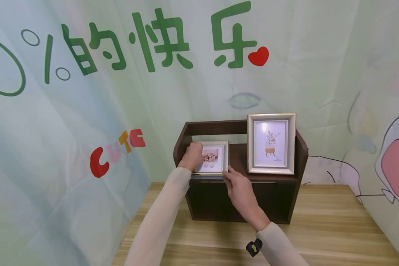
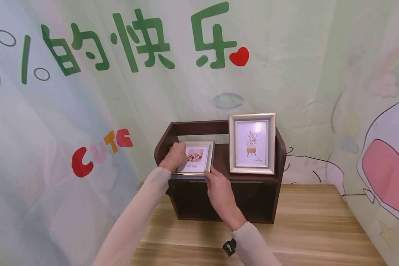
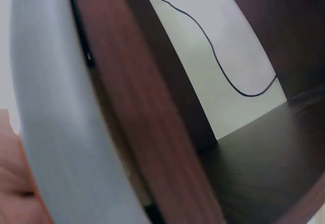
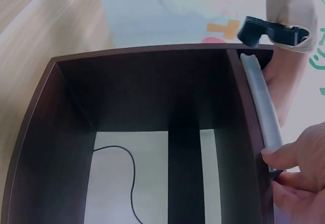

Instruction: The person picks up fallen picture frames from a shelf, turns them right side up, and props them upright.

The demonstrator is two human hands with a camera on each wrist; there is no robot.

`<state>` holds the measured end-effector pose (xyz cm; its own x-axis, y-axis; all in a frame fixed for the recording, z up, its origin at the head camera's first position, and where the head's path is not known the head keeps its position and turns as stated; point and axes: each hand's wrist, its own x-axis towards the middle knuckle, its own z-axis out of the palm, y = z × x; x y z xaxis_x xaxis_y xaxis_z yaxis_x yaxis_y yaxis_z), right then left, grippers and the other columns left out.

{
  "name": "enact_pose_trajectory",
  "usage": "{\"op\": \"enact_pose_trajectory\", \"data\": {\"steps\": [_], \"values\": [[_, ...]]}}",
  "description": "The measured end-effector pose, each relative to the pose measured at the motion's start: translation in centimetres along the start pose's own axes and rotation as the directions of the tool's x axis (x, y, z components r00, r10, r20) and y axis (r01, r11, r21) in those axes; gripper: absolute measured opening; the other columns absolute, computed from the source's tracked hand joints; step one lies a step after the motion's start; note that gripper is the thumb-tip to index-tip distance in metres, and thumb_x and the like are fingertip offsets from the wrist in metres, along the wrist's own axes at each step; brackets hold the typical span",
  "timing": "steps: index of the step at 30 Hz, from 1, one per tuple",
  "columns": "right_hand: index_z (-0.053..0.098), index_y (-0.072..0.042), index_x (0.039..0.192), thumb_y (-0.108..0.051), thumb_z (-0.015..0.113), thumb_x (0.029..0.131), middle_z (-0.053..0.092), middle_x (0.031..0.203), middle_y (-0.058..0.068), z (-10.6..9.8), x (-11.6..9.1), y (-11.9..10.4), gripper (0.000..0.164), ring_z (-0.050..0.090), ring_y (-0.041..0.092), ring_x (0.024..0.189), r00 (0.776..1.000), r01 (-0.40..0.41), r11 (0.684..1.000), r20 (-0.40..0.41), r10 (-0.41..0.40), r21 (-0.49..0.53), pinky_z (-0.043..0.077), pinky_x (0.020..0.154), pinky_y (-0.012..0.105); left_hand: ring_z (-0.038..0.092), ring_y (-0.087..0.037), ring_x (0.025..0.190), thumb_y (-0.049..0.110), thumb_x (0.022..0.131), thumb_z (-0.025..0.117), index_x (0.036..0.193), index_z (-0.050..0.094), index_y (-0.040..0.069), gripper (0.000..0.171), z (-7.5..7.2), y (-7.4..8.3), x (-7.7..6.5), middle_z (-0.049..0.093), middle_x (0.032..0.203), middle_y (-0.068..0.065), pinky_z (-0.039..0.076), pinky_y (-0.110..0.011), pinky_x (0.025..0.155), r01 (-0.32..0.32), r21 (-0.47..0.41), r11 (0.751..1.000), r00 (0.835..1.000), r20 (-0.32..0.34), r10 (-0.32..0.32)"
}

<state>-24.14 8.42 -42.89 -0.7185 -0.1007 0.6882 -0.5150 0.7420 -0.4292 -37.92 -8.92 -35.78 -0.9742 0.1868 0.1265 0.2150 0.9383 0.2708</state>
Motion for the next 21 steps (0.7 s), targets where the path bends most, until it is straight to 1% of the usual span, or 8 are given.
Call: {"op": "enact_pose_trajectory", "data": {"steps": [2, 4, 7, 10, 14, 17, 19, 21], "values": [[0.078, -0.002, 0.12, 0.001, 0.077, 0.092, 0.072, 0.132, 0.024, 0.0, -0.2, 0.2, 0.028, 0.075, 0.037, 0.115, 1.0, 0.01, 1.0, -0.003, -0.01, -0.003, 0.064, 0.087, 0.045, 0.051, -0.018, 0.07, 0.003, 0.103, 0.059, 0.111, 0.07, -0.002, 0.015, -0.1, 0.0, 0.0, 0.071, 0.1, -0.017, 0.042, -0.032, 0.058, 0.026, -0.028, 0.999, 1.0, 0.006, -0.026], [0.078, -0.002, 0.121, 0.0, 0.076, 0.093, 0.071, 0.134, 0.024, -0.1, -0.4, 0.3, 0.028, 0.074, 0.037, 0.115, 1.0, 0.021, 1.0, -0.003, -0.021, -0.007, 0.064, 0.087, 0.044, 0.051, -0.019, 0.07, 0.002, 0.103, 0.059, 0.115, 0.068, -0.003, 0.016, -0.3, 0.1, 0.0, 0.071, 0.101, -0.018, 0.042, -0.032, 0.058, 0.04, -0.047, 0.998, 0.999, 0.01, -0.04], [0.077, -0.002, 0.122, 0.002, 0.074, 0.093, 0.071, 0.134, 0.025, -0.4, -0.7, 0.4, 0.029, 0.074, 0.038, 0.115, 0.999, 0.038, 0.999, -0.009, -0.038, -0.019, 0.064, 0.086, 0.044, 0.052, -0.019, 0.071, 0.0, 0.102, 0.057, 0.114, 0.064, -0.004, 0.015, -0.5, 0.2, 0.0, 0.069, 0.098, -0.019, 0.042, -0.032, 0.058, 0.034, -0.06, 0.998, 0.999, 0.008, -0.033], [0.077, -0.003, 0.122, 0.003, 0.075, 0.093, 0.071, 0.134, 0.024, -0.8, -1.2, 0.5, 0.03, 0.075, 0.038, 0.113, 0.999, 0.049, 0.998, -0.014, -0.05, -0.034, 0.064, 0.084, 0.044, 0.047, -0.019, 0.069, -0.001, 0.101, 0.056, 0.105, 0.061, -0.002, 0.007, -0.7, 0.5, -0.2, 0.06, 0.086, -0.014, 0.039, -0.032, 0.057, 0.035, -0.088, 0.995, 0.999, 0.02, -0.033], [0.076, -0.004, 0.123, 0.002, 0.075, 0.093, 0.071, 0.135, 0.024, -1.2, -1.9, 0.6, 0.031, 0.076, 0.037, 0.11, 0.998, 0.061, 0.996, -0.008, -0.062, -0.064, 0.065, 0.081, 0.042, 0.042, -0.019, 0.067, 0.002, 0.102, 0.055, 0.102, 0.057, 0.0, 0.002, -0.7, 0.8, -0.4, 0.046, 0.079, -0.007, 0.037, -0.031, 0.057, 0.067, -0.137, 0.988, 0.997, 0.051, -0.06], [0.076, -0.003, 0.123, 0.002, 0.075, 0.093, 0.071, 0.135, 0.024, -1.3, -2.2, 0.5, 0.031, 0.077, 0.036, 0.108, 0.996, 0.086, 0.994, -0.015, -0.087, -0.074, 0.065, 0.08, 0.041, 0.038, -0.018, 0.063, 0.003, 0.102, 0.055, 0.093, 0.053, 0.003, 0.01, -0.8, 0.9, -0.5, 0.04, 0.075, -0.005, 0.035, -0.03, 0.054, 0.075, -0.168, 0.983, 0.996, 0.05, -0.067], [0.077, -0.003, 0.122, 0.003, 0.075, 0.092, 0.071, 0.133, 0.024, -1.3, -2.4, 0.5, 0.031, 0.077, 0.036, 0.108, 0.994, 0.106, 0.991, -0.03, -0.108, -0.079, 0.065, 0.08, 0.04, 0.035, -0.016, 0.06, 0.002, 0.102, 0.055, 0.083, 0.047, 0.007, 0.021, -1.0, 0.8, -0.5, 0.034, 0.071, -0.003, 0.033, -0.029, 0.051, 0.071, -0.187, 0.98, 0.997, 0.039, -0.065], [0.077, -0.003, 0.121, 0.005, 0.076, 0.091, 0.072, 0.132, 0.024, -1.2, -2.5, 0.6, 0.031, 0.077, 0.036, 0.108, 0.99, 0.13, 0.988, -0.048, -0.134, -0.084, 0.065, 0.08, 0.039, 0.032, -0.016, 0.057, 0.0, 0.1, 0.056, 0.077, 0.042, 0.009, 0.028, -1.2, 0.9, -0.5, 0.03, 0.069, -0.002, 0.031, -0.028, 0.049, 0.071, -0.211, 0.975, 0.997, 0.017, -0.069]]}}
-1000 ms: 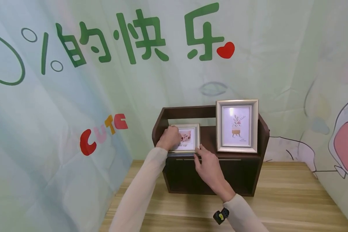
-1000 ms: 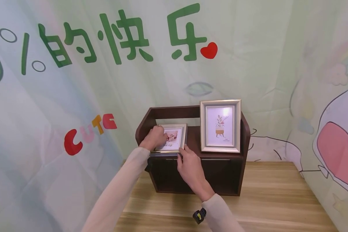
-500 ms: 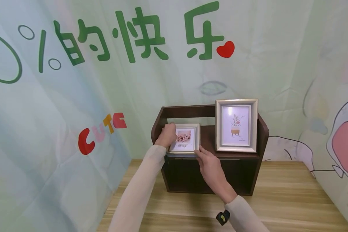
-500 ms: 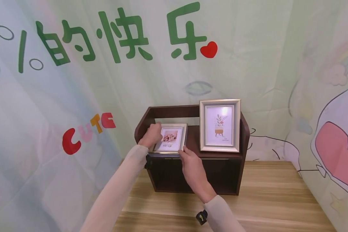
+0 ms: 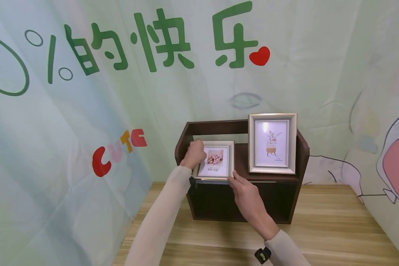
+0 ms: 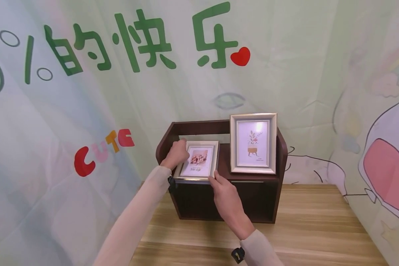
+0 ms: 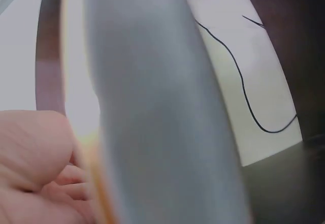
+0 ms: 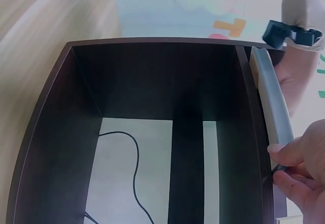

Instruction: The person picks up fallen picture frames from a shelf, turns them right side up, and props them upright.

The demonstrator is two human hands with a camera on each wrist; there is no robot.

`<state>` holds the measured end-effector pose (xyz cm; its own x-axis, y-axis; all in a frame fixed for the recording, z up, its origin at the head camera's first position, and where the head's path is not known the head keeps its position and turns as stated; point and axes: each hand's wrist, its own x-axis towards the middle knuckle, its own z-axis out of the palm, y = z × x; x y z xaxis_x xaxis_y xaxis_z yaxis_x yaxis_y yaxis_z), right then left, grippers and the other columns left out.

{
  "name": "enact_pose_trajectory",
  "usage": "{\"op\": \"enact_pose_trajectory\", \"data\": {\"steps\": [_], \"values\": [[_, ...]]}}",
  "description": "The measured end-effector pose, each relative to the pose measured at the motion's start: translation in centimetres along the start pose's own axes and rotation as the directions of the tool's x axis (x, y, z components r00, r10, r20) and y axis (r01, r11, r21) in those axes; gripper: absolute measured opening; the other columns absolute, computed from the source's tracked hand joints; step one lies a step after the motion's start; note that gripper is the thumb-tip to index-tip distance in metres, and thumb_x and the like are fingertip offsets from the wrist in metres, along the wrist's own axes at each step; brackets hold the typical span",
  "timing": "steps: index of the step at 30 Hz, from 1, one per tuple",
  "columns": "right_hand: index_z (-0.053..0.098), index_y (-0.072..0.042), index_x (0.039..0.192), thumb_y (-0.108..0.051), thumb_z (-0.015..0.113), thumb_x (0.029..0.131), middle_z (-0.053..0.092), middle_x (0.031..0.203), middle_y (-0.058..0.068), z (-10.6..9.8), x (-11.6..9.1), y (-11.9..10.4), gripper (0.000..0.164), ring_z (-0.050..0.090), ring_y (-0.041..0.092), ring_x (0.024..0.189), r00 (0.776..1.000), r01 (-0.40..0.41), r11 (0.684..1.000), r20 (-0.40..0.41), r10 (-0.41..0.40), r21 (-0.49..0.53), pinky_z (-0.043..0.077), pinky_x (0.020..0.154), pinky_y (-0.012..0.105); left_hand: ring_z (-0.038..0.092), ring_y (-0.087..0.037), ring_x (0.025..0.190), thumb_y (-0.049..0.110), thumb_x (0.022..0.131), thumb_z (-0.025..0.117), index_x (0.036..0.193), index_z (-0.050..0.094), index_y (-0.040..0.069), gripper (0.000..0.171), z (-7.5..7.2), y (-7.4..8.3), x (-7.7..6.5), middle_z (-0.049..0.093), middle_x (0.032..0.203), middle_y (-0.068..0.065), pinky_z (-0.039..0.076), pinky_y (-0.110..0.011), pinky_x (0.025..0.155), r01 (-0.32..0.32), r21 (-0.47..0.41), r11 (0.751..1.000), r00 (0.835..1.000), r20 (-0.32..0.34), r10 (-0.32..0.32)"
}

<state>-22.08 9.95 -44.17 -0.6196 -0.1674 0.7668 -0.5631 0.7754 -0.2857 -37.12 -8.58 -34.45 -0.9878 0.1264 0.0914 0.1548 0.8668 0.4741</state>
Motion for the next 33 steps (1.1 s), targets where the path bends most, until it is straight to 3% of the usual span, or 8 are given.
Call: {"op": "enact_pose_trajectory", "data": {"steps": [5, 12, 19, 22, 25, 27, 30, 33], "values": [[0.078, -0.003, 0.118, 0.01, 0.079, 0.085, 0.073, 0.129, 0.026, 0.2, -0.2, 0.4, 0.036, 0.077, 0.037, 0.108, 0.997, 0.056, 0.998, -0.059, -0.057, -0.02, 0.064, 0.079, 0.039, 0.031, -0.015, 0.054, -0.003, 0.097, 0.055, 0.072, 0.041, 0.011, 0.032, -0.8, 0.5, -0.5, 0.03, 0.067, -0.001, 0.029, -0.027, 0.045, 0.004, -0.049, 0.999, 0.996, -0.084, -0.008], [0.079, -0.002, 0.117, 0.01, 0.078, 0.086, 0.07, 0.133, 0.029, 0.4, 0.2, 0.9, 0.033, 0.075, 0.04, 0.11, 0.995, 0.061, 0.998, -0.081, -0.06, 0.003, 0.064, 0.079, 0.041, 0.027, -0.016, 0.057, -0.006, 0.094, 0.051, 0.065, 0.031, 0.016, 0.042, -2.2, 2.1, -1.2, 0.021, 0.066, 0.003, 0.029, -0.03, 0.05, -0.066, -0.06, 0.996, 0.974, -0.222, 0.051], [0.081, 0.0, 0.113, 0.0, 0.084, 0.085, 0.068, 0.137, 0.027, 0.6, 1.0, 0.7, 0.028, 0.077, 0.037, 0.108, 0.997, 0.042, 0.999, -0.067, -0.04, 0.031, 0.064, 0.081, 0.04, 0.02, -0.014, 0.054, -0.012, 0.087, 0.051, 0.067, 0.026, 0.016, 0.043, -4.3, 2.6, -1.9, 0.017, 0.064, 0.003, 0.02, -0.028, 0.046, -0.064, -0.149, 0.987, 0.968, -0.249, 0.025], [0.081, 0.002, 0.11, -0.008, 0.085, 0.087, 0.068, 0.135, 0.028, 0.7, 1.6, 0.5, 0.026, 0.078, 0.036, 0.105, 0.997, 0.024, 0.998, -0.069, -0.02, 0.056, 0.064, 0.079, 0.04, 0.027, -0.016, 0.054, -0.012, 0.086, 0.05, 0.067, 0.036, 0.011, 0.033, -4.7, 2.5, -2.0, 0.029, 0.064, -0.002, 0.022, -0.028, 0.046, -0.078, -0.183, 0.98, 0.959, -0.284, 0.023], [0.081, 0.003, 0.106, -0.01, 0.083, 0.089, 0.074, 0.126, 0.026, 0.8, 2.4, 0.6, 0.022, 0.076, 0.037, 0.112, 0.998, -0.039, 0.992, -0.05, 0.045, 0.118, 0.064, 0.081, 0.042, 0.045, -0.02, 0.06, -0.01, 0.088, 0.051, 0.078, 0.058, 0.001, 0.016, -5.0, 2.2, -2.1, 0.056, 0.073, -0.012, 0.034, -0.03, 0.049, -0.083, -0.219, 0.972, 0.942, -0.337, 0.004], [0.078, 0.004, 0.108, -0.009, 0.082, 0.091, 0.076, 0.12, 0.025, 0.8, 3.0, 0.7, 0.022, 0.076, 0.037, 0.113, 0.993, -0.111, 0.98, -0.026, 0.117, 0.167, 0.064, 0.082, 0.043, 0.059, -0.023, 0.071, -0.007, 0.091, 0.052, 0.095, 0.068, -0.004, 0.017, -5.1, 2.1, -2.1, 0.069, 0.089, -0.018, 0.046, -0.031, 0.056, -0.087, -0.246, 0.965, 0.929, -0.369, -0.01], [0.07, 0.004, 0.114, -0.009, 0.08, 0.093, 0.078, 0.111, 0.023, 0.8, 3.8, 1.0, 0.026, 0.077, 0.037, 0.11, 0.968, -0.249, 0.942, 0.029, 0.249, 0.225, 0.064, 0.085, 0.047, 0.071, -0.028, 0.092, -0.004, 0.095, 0.055, 0.117, 0.071, -0.005, 0.027, -5.2, 1.9, -2.3, 0.075, 0.108, -0.022, 0.06, -0.038, 0.073, -0.106, -0.289, 0.951, 0.915, -0.402, -0.02], [0.063, 0.007, 0.127, -0.01, 0.078, 0.095, 0.075, 0.12, 0.027, 0.8, 4.5, 1.2, 0.039, 0.078, 0.036, 0.104, 0.936, -0.352, 0.9, 0.096, 0.339, 0.257, 0.064, 0.085, 0.048, 0.073, -0.033, 0.101, -0.004, 0.097, 0.056, 0.124, 0.069, -0.006, 0.03, -5.2, 1.8, -2.4, 0.074, 0.112, -0.023, 0.063, -0.044, 0.082, -0.129, -0.343, 0.93, 0.908, -0.417, -0.028]]}}
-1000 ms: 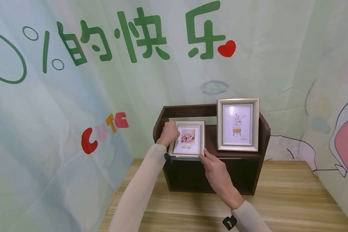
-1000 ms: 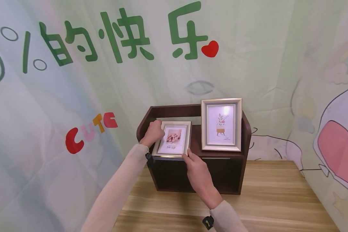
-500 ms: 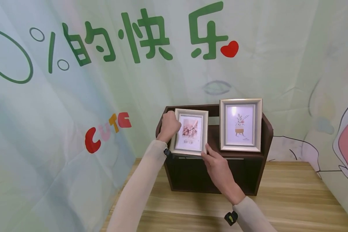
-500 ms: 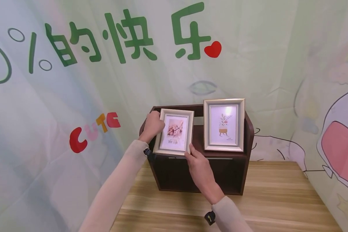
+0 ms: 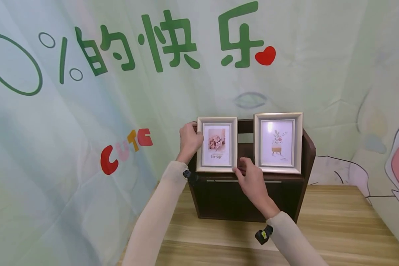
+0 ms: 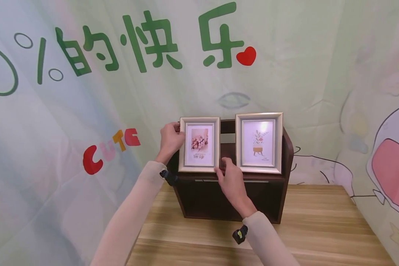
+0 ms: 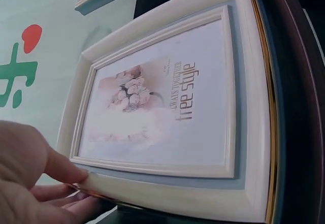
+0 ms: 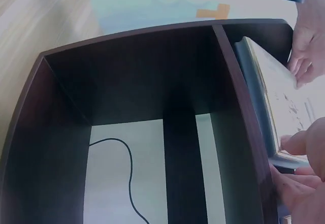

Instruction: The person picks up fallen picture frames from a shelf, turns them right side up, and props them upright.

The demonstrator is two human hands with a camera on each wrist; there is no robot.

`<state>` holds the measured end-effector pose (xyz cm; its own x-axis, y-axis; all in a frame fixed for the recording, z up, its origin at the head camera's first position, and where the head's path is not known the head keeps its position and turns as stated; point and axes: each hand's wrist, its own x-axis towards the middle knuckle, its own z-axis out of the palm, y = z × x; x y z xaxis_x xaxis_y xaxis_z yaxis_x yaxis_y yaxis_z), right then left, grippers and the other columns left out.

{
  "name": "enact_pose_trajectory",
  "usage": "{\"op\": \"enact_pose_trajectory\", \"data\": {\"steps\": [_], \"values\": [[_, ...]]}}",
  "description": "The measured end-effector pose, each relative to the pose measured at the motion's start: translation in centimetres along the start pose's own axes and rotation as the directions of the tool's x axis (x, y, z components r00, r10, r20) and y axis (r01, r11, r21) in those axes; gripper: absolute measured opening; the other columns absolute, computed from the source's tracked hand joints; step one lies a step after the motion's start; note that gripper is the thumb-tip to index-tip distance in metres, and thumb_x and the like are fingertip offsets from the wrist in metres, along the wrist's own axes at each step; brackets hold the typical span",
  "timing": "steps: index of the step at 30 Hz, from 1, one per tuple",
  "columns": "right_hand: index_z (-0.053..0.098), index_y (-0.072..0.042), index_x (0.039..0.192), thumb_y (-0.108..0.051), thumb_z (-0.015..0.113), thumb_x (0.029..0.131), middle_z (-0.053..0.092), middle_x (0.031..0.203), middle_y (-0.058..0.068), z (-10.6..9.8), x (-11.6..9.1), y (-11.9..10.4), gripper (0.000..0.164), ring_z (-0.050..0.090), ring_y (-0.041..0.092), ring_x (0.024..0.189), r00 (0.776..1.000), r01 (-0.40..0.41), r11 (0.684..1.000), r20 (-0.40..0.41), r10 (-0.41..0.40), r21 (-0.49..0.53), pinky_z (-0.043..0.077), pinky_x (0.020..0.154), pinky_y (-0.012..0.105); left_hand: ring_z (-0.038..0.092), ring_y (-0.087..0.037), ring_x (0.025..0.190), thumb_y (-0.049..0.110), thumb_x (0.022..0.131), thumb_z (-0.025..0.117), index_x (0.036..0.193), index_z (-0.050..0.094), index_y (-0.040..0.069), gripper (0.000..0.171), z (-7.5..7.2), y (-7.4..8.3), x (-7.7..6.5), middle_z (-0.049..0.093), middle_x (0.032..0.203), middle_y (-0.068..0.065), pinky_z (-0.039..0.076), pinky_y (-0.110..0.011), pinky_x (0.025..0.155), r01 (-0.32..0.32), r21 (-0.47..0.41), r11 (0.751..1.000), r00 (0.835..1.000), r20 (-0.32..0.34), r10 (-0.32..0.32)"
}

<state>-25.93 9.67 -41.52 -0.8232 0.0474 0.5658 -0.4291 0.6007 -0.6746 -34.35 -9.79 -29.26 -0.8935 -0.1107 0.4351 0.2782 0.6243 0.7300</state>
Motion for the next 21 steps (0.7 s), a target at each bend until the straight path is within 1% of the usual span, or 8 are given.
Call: {"op": "enact_pose_trajectory", "data": {"steps": [3, 5, 7, 10, 13, 18, 21], "values": [[0.057, 0.009, 0.138, -0.014, 0.074, 0.099, 0.072, 0.128, 0.027, 0.0, 0.5, -0.2, 0.049, 0.076, 0.037, 0.11, 0.997, -0.048, 0.999, 0.06, 0.047, 0.005, 0.063, 0.09, 0.05, 0.073, -0.034, 0.105, -0.003, 0.099, 0.056, 0.129, 0.067, -0.007, 0.033, -0.1, -0.1, -0.1, 0.074, 0.115, -0.024, 0.064, -0.044, 0.086, 0.003, -0.044, 0.999, 1.0, -0.018, -0.003], [0.055, 0.01, 0.142, -0.014, 0.073, 0.1, 0.072, 0.13, 0.027, 0.0, 0.8, -0.5, 0.052, 0.075, 0.037, 0.113, 0.994, -0.062, 0.998, 0.091, 0.061, 0.006, 0.062, 0.092, 0.051, 0.074, -0.034, 0.108, -0.002, 0.099, 0.056, 0.132, 0.066, -0.008, 0.035, -0.3, -0.2, -0.1, 0.074, 0.118, -0.024, 0.064, -0.044, 0.089, -0.004, -0.065, 0.998, 1.0, -0.03, 0.002], [0.054, 0.01, 0.144, -0.014, 0.072, 0.1, 0.072, 0.129, 0.027, 0.0, 1.0, -0.6, 0.053, 0.075, 0.037, 0.113, 0.992, -0.063, 0.998, 0.105, 0.062, 0.005, 0.062, 0.092, 0.051, 0.074, -0.034, 0.111, -0.001, 0.1, 0.056, 0.134, 0.065, -0.008, 0.036, -0.4, -0.2, -0.1, 0.074, 0.121, -0.025, 0.064, -0.044, 0.091, -0.019, -0.076, 0.997, 0.999, -0.034, 0.017], [0.055, 0.009, 0.143, -0.011, 0.071, 0.1, 0.072, 0.128, 0.027, 0.0, 1.4, -0.7, 0.05, 0.075, 0.037, 0.112, 0.993, -0.055, 0.998, 0.105, 0.054, 0.007, 0.062, 0.092, 0.051, 0.075, -0.033, 0.113, 0.0, 0.1, 0.058, 0.135, 0.065, -0.008, 0.037, -0.7, -0.2, 0.0, 0.074, 0.123, -0.025, 0.063, -0.043, 0.094, -0.042, -0.081, 0.996, 0.999, -0.036, 0.039], [0.055, 0.009, 0.142, -0.008, 0.071, 0.1, 0.072, 0.127, 0.027, -0.1, 1.7, -0.6, 0.049, 0.075, 0.038, 0.111, 0.994, -0.052, 0.999, 0.095, 0.051, 0.006, 0.062, 0.091, 0.051, 0.076, -0.034, 0.113, 0.003, 0.1, 0.061, 0.133, 0.066, -0.008, 0.035, -1.1, -0.1, 0.0, 0.075, 0.123, -0.025, 0.063, -0.042, 0.094, -0.051, -0.081, 0.995, 0.998, -0.03, 0.049], [0.054, 0.008, 0.143, -0.005, 0.072, 0.098, 0.072, 0.128, 0.027, -0.1, 2.3, -0.2, 0.051, 0.075, 0.038, 0.113, 0.995, -0.052, 0.999, 0.091, 0.05, 0.016, 0.062, 0.091, 0.051, 0.077, -0.032, 0.112, 0.005, 0.097, 0.068, 0.123, 0.07, -0.004, 0.028, -1.9, -0.4, 0.0, 0.077, 0.119, -0.023, 0.064, -0.042, 0.092, -0.054, -0.069, 0.996, 0.998, -0.024, 0.053], [0.056, 0.007, 0.141, -0.003, 0.073, 0.097, 0.072, 0.126, 0.026, 0.0, 2.5, 0.0, 0.049, 0.075, 0.037, 0.11, 0.996, -0.024, 1.0, 0.087, 0.023, 0.013, 0.062, 0.09, 0.05, 0.078, -0.032, 0.111, 0.005, 0.095, 0.072, 0.118, 0.07, -0.003, 0.024, -2.4, -0.6, -0.1, 0.078, 0.117, -0.022, 0.064, -0.043, 0.091, -0.042, -0.066, 0.997, 0.999, -0.017, 0.041]]}}
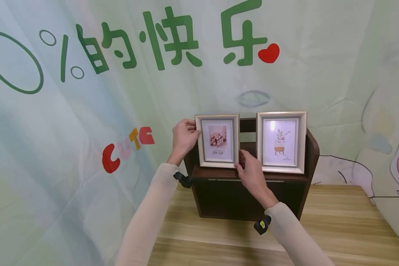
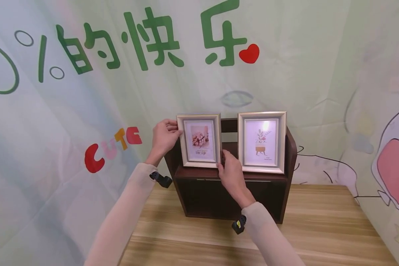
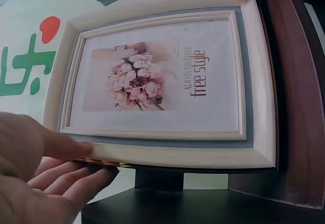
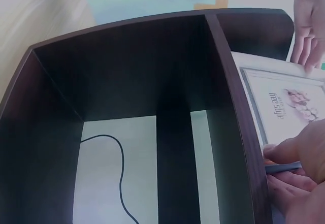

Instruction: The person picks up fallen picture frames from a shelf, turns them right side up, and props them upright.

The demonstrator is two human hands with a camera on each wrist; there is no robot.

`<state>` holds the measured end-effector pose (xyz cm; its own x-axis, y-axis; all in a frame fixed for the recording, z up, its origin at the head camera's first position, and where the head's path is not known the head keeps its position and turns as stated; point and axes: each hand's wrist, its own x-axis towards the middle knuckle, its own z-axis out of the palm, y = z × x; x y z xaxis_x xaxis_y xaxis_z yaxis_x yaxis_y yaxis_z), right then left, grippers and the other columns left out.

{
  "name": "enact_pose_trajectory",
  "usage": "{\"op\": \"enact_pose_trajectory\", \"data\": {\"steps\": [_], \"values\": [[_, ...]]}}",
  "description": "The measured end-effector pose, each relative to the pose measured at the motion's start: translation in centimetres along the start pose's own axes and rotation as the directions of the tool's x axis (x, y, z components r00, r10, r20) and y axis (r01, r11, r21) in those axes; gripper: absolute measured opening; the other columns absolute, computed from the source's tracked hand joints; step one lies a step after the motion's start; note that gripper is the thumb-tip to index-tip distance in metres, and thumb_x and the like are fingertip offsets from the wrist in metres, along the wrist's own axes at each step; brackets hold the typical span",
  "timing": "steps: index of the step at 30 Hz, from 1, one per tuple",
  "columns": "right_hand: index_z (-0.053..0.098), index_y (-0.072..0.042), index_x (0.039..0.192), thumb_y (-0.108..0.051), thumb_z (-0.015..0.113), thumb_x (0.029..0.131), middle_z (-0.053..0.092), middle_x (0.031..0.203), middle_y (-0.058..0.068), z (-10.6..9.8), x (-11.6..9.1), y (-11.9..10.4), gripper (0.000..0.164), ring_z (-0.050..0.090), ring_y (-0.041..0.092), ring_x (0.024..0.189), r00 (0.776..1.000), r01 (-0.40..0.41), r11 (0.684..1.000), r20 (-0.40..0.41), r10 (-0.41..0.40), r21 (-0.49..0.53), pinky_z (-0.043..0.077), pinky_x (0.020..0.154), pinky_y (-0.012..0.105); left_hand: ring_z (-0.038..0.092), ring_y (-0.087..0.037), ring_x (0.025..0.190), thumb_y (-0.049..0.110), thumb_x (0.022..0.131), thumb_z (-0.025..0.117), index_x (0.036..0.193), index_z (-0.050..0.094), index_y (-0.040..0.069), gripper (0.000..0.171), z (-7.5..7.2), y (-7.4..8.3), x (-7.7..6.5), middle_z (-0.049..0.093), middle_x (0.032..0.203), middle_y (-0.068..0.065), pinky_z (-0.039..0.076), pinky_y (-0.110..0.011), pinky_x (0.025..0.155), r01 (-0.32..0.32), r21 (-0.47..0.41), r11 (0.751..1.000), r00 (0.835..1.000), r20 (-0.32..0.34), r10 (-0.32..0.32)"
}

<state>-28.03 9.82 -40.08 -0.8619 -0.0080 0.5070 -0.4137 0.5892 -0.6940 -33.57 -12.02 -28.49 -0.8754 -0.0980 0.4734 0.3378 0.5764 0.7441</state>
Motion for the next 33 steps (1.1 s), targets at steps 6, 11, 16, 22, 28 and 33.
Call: {"op": "enact_pose_trajectory", "data": {"steps": [6, 11, 16, 22, 28, 33], "values": [[0.057, 0.008, 0.136, -0.003, 0.073, 0.096, 0.071, 0.119, 0.025, 0.0, 0.4, 0.5, 0.044, 0.073, 0.036, 0.104, 0.999, 0.035, 0.998, 0.007, -0.034, -0.043, 0.062, 0.086, 0.05, 0.079, -0.031, 0.108, 0.004, 0.093, 0.076, 0.113, 0.069, -0.002, 0.022, -0.5, 0.3, -0.3, 0.079, 0.114, -0.022, 0.064, -0.045, 0.089, 0.02, -0.008, 1.0, 1.0, 0.015, -0.02], [0.058, 0.007, 0.136, -0.008, 0.071, 0.1, 0.074, 0.123, 0.026, -0.2, 0.2, 0.7, 0.042, 0.075, 0.037, 0.11, 1.0, 0.0, 0.999, 0.031, 0.001, -0.042, 0.062, 0.089, 0.051, 0.079, -0.031, 0.106, 0.005, 0.093, 0.076, 0.113, 0.07, -0.002, 0.022, -0.3, 0.3, -0.3, 0.08, 0.112, -0.021, 0.064, -0.046, 0.087, 0.016, 0.008, 1.0, 1.0, 0.016, -0.017], [0.06, 0.004, 0.128, -0.009, 0.073, 0.099, 0.076, 0.117, 0.024, -0.2, -0.3, 0.5, 0.035, 0.076, 0.036, 0.107, 0.999, 0.008, 1.0, 0.047, -0.008, 0.0, 0.062, 0.086, 0.051, 0.08, -0.03, 0.099, 0.01, 0.094, 0.077, 0.112, 0.073, 0.002, 0.02, -0.2, 0.2, 0.1, 0.081, 0.107, -0.019, 0.063, -0.044, 0.081, 0.018, 0.056, 0.998, 1.0, -0.005, -0.018], [0.061, 0.0, 0.122, -0.011, 0.077, 0.096, 0.078, 0.114, 0.022, 0.0, -1.0, -0.6, 0.033, 0.077, 0.032, 0.103, 0.997, -0.016, 0.999, 0.075, 0.014, 0.029, 0.063, 0.081, 0.047, 0.08, -0.03, 0.099, 0.011, 0.096, 0.075, 0.117, 0.073, 0.002, 0.022, 0.4, 0.2, 1.1, 0.081, 0.109, -0.019, 0.063, -0.043, 0.082, 0.017, 0.023, 1.0, 1.0, 0.021, -0.018], [0.06, -0.002, 0.112, -0.013, 0.083, 0.091, 0.078, 0.105, 0.018, 0.8, -1.9, -1.8, 0.033, 0.076, 0.027, 0.092, 0.998, -0.021, 0.999, 0.068, 0.019, 0.027, 0.063, 0.076, 0.043, 0.08, -0.033, 0.101, 0.006, 0.099, 0.068, 0.128, 0.069, 0.0, 0.029, 1.1, 0.1, 2.2, 0.078, 0.117, -0.022, 0.064, -0.046, 0.09, 0.041, -0.087, 0.995, 0.991, 0.132, -0.029], [0.064, -0.003, 0.122, -0.013, 0.085, 0.089, 0.079, 0.106, 0.016, 1.9, -2.3, -2.6, 0.04, 0.077, 0.026, 0.091, 0.999, 0.017, 1.0, 0.031, -0.018, 0.015, 0.063, 0.075, 0.042, 0.079, -0.035, 0.105, 0.007, 0.101, 0.067, 0.136, 0.066, 0.002, 0.035, 1.9, 0.3, 3.1, 0.075, 0.126, -0.022, 0.062, -0.046, 0.096, 0.094, -0.144, 0.985, 0.978, 0.2, -0.064]]}}
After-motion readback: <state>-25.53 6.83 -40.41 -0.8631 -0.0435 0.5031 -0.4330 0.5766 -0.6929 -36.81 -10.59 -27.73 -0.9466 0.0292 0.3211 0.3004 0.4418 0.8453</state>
